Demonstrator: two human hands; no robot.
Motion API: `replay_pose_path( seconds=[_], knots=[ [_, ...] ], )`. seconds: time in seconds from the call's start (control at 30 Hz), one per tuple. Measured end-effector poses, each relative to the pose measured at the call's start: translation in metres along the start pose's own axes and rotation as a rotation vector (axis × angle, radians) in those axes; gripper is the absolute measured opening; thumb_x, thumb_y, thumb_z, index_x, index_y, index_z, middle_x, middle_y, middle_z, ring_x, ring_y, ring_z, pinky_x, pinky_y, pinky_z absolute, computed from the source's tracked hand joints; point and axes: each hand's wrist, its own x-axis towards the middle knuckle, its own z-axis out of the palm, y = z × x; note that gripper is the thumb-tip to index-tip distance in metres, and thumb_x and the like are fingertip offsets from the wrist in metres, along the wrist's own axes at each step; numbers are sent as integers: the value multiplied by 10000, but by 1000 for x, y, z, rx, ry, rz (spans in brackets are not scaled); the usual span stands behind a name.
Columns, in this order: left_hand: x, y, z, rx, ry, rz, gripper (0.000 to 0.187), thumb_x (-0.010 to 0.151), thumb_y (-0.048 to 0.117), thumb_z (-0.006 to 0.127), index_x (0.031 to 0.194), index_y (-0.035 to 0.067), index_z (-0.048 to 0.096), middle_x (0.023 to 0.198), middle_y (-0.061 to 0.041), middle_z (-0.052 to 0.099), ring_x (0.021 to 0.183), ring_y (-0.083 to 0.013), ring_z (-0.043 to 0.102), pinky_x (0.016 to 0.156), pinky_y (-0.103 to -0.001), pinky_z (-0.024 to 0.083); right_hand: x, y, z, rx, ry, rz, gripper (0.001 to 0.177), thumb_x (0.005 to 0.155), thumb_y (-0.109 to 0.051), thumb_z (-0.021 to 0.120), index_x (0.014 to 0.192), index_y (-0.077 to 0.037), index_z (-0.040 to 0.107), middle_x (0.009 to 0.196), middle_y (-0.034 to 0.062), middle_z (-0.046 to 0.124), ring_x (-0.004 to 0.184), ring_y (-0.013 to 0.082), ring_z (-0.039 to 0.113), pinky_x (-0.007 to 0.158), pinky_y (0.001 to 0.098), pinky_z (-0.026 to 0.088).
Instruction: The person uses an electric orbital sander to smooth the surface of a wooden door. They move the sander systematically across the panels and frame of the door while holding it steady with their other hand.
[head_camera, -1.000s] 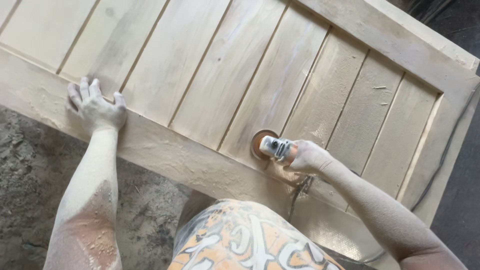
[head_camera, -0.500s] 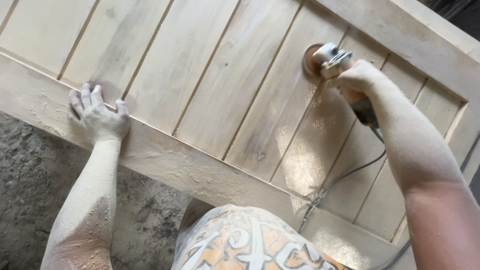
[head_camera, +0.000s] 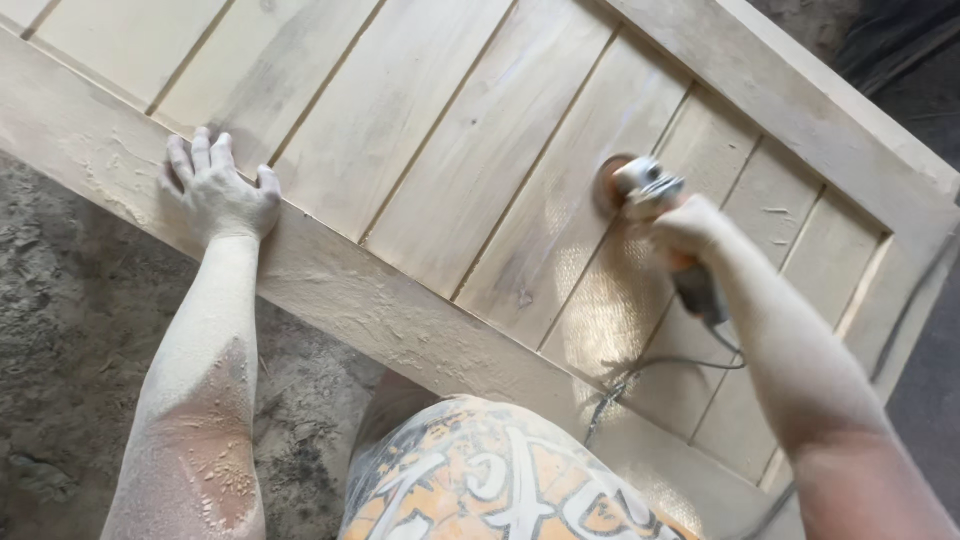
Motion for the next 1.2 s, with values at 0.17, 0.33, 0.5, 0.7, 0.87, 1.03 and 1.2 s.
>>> replay_pose_path(
  seconds=[0.17,0.33,0.5,0.7,0.87,1.03,1.2],
  knots=[
    [0,-7,8,-6,28,26,632,877,321,549,1418,2,617,1592,-217,461,1547,-414,220,1216,-629,74,-67,32,83,-126,-103,-67,426,748,-177,839,1147,-148,694,1042,70,735,930,171,673,893,355,536],
    [2,-11,13,15,35,33,629,868,318,558,1405,-3,628,1594,-219,471,1546,-417,222,1227,-627,82,-109,47,120,-298,-160,-172,443,747,-321,784,1153,-173,689,1018,98,744,994,216,715,1000,391,563],
    [4,-11,13,3,22,28,621,881,326,552,1407,3,621,1607,-214,456,1550,-416,209,1224,-614,91,-105,29,130,-388,-223,-67,410,781,-357,767,1121,-129,749,1038,129,745,1005,256,718,998,426,588],
    [3,-9,12,-12,3,-11,627,905,349,533,1436,20,589,1600,-199,442,1538,-410,201,1214,-636,66,-42,-7,100,-166,-173,-234,538,648,-211,857,1154,-160,681,1063,63,705,975,203,658,976,421,520],
    [3,-6,10,5,7,-4,626,907,342,533,1447,30,582,1602,-191,449,1545,-400,210,1232,-626,70,-16,-1,66,88,48,31,502,719,-232,831,1155,-51,662,999,136,712,872,247,680,884,441,596],
    [0,-3,4,-34,20,-5,621,906,334,555,1432,4,576,1588,-220,437,1521,-429,201,1206,-642,66,-40,26,97,-150,9,-194,564,636,-224,903,1143,-50,725,1022,137,739,945,255,694,846,360,547],
    [-2,-13,12,-19,30,49,603,936,295,564,1446,-26,562,1607,-247,417,1526,-438,197,1202,-657,59,-107,2,158,-343,-103,-157,594,746,-414,804,1247,-125,668,1037,179,732,935,298,714,839,407,566]
  ],
)
